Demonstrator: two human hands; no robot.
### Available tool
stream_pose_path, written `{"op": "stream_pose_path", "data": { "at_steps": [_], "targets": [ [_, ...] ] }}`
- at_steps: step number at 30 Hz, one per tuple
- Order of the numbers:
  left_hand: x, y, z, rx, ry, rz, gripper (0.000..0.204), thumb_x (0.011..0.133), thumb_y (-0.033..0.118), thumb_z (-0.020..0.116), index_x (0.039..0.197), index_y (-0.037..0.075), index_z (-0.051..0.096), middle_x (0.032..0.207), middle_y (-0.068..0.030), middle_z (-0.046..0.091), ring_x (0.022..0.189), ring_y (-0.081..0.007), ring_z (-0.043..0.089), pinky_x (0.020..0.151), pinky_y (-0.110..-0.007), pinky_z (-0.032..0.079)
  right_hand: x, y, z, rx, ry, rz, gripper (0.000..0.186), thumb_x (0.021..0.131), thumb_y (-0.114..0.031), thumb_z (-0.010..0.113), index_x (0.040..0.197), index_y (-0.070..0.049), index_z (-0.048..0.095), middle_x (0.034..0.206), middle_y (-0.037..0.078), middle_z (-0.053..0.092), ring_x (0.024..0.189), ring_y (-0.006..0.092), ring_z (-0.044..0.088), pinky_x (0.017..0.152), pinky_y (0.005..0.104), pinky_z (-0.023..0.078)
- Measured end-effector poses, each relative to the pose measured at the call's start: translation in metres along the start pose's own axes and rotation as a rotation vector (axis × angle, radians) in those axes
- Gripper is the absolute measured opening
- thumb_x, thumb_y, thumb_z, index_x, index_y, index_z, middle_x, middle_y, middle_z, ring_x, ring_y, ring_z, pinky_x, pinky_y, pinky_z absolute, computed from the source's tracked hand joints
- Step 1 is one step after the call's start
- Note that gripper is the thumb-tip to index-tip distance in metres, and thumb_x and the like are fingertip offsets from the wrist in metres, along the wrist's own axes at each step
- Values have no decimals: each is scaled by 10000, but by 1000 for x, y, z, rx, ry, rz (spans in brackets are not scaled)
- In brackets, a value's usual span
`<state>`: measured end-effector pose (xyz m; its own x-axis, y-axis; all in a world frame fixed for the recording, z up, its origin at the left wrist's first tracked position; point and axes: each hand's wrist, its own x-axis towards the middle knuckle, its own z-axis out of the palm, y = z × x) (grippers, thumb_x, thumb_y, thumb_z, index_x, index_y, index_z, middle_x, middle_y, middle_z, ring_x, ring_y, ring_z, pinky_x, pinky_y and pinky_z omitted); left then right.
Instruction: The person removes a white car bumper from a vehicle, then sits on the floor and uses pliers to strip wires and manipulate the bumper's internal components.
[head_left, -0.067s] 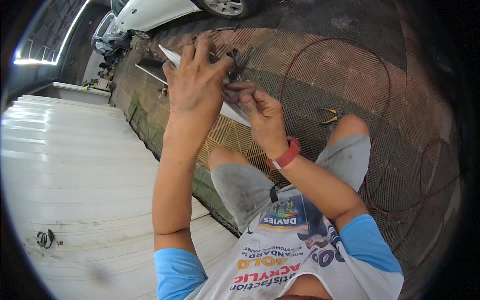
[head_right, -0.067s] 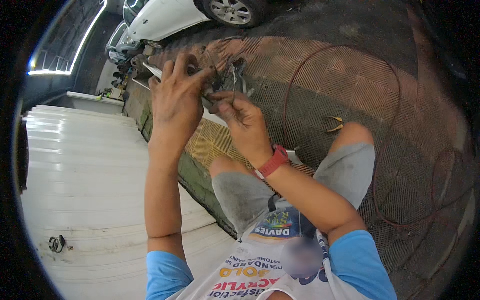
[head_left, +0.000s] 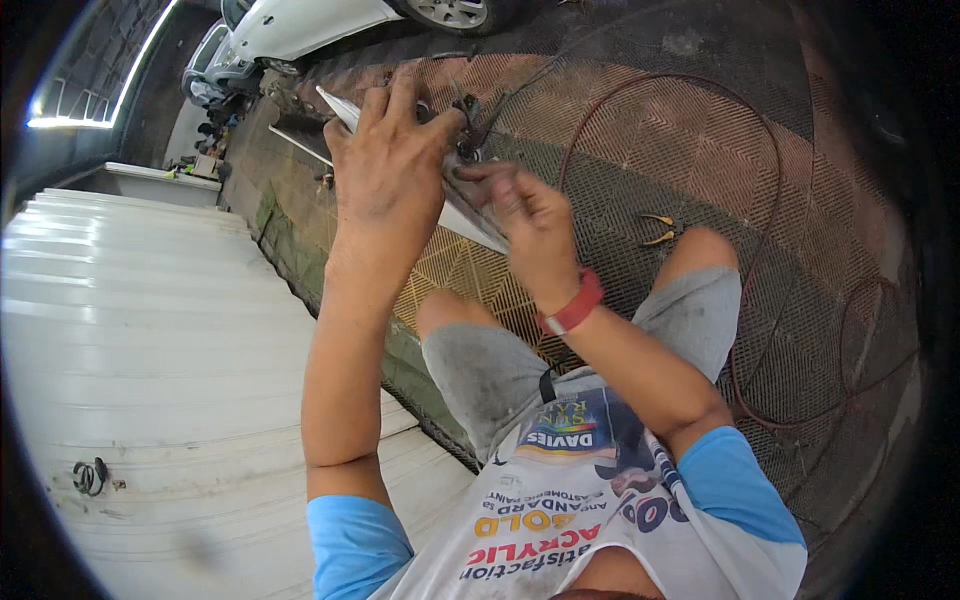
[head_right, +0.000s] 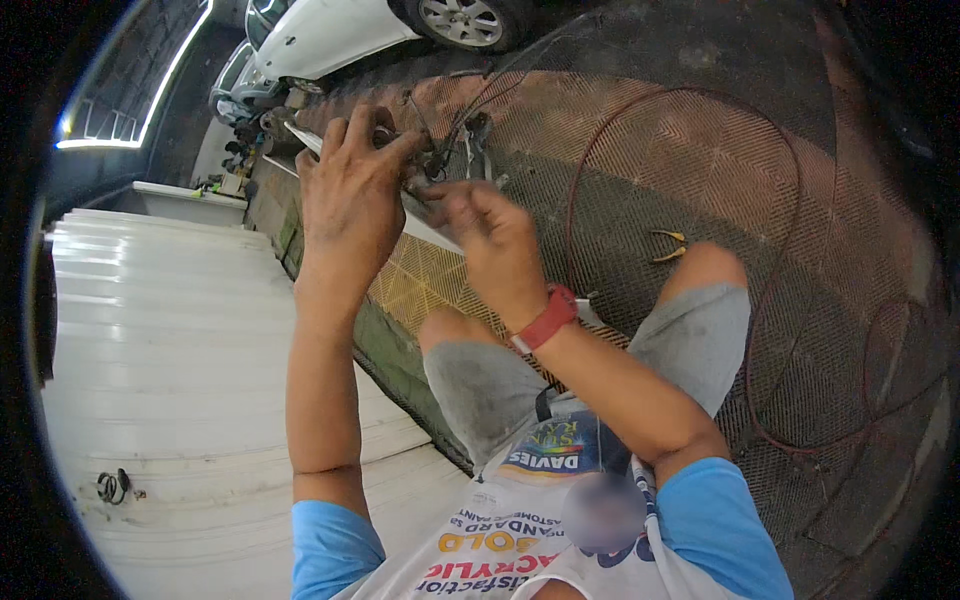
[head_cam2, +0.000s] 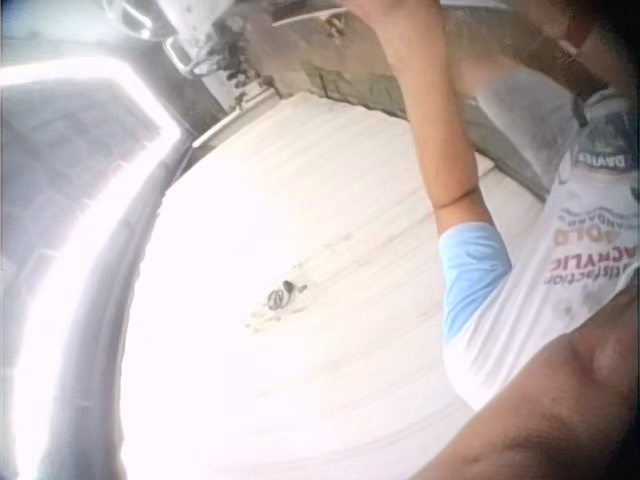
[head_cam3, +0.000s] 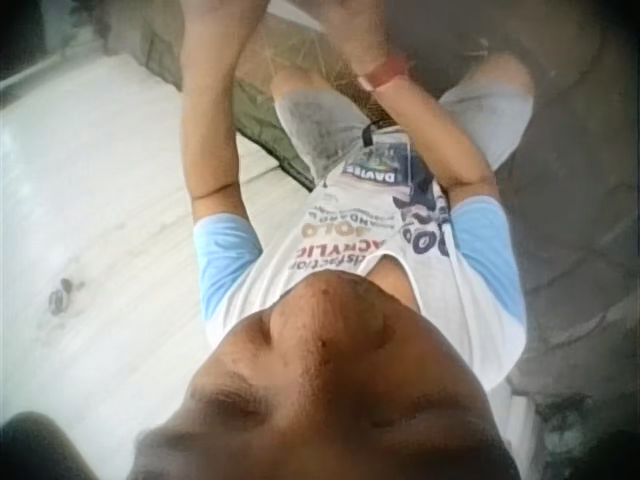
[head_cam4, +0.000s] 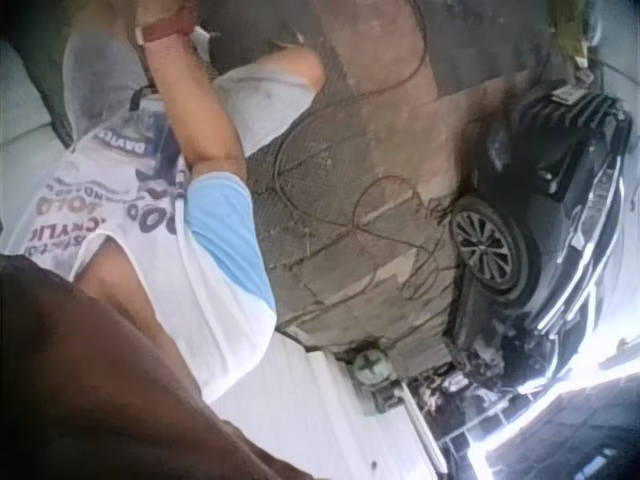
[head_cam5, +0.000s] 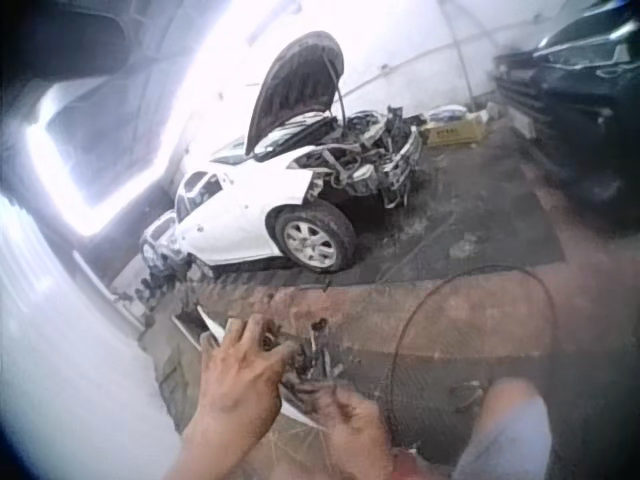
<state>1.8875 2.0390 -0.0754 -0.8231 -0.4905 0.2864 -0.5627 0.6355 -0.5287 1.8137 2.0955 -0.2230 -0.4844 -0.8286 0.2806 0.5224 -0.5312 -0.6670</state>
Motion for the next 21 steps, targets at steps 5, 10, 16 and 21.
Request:
{"op": "stream_pose_path", "data": {
  "at_steps": [5, 10, 16, 21],
  "targets": [
    [7, 8, 4, 22, 40, 38, 470, 860, 33, 616, 1309, 171, 641, 1303, -101, 593, 1186, -309, 575, 917, -599, 475, 16, -2, -31, 233, -39, 14, 397, 1091, -282, 506, 886, 10, 680, 914, 94, 719, 883, 135, 636, 899, 333, 481],
    [7, -2, 9, 64, 94, 40, 421, 867, 81, 620, 1288, 109, 617, 1255, -100, 603, 1189, -306, 572, 903, -600, 484, 4, 15, 0, 16, 45, -242, 288, 1096, -205, 491, 1019, 32, 636, 911, 67, 688, 852, 125, 615, 894, 349, 487],
    [12, 7, 11, -74, 126, 99, 321, 897, 152, 617, 1212, 118, 672, 1115, -45, 627, 1135, -230, 588, 920, -602, 461, 32, -30, -22, 175, 18, 11, 263, 1089, -187, 488, 1046, 26, 636, 835, 26, 611, 742, 104, 542, 820, 299, 472],
    [26, -1, 17, -15, 248, 121, 402, 888, 139, 609, 1284, 67, 631, 1099, -47, 631, 1118, -225, 594, 878, -536, 480, 12, -2, -8, -119, 66, -217, 220, 1076, -150, 500, 1117, 18, 635, 928, 51, 622, 911, 147, 592, 858, 319, 485]
  ]
}}
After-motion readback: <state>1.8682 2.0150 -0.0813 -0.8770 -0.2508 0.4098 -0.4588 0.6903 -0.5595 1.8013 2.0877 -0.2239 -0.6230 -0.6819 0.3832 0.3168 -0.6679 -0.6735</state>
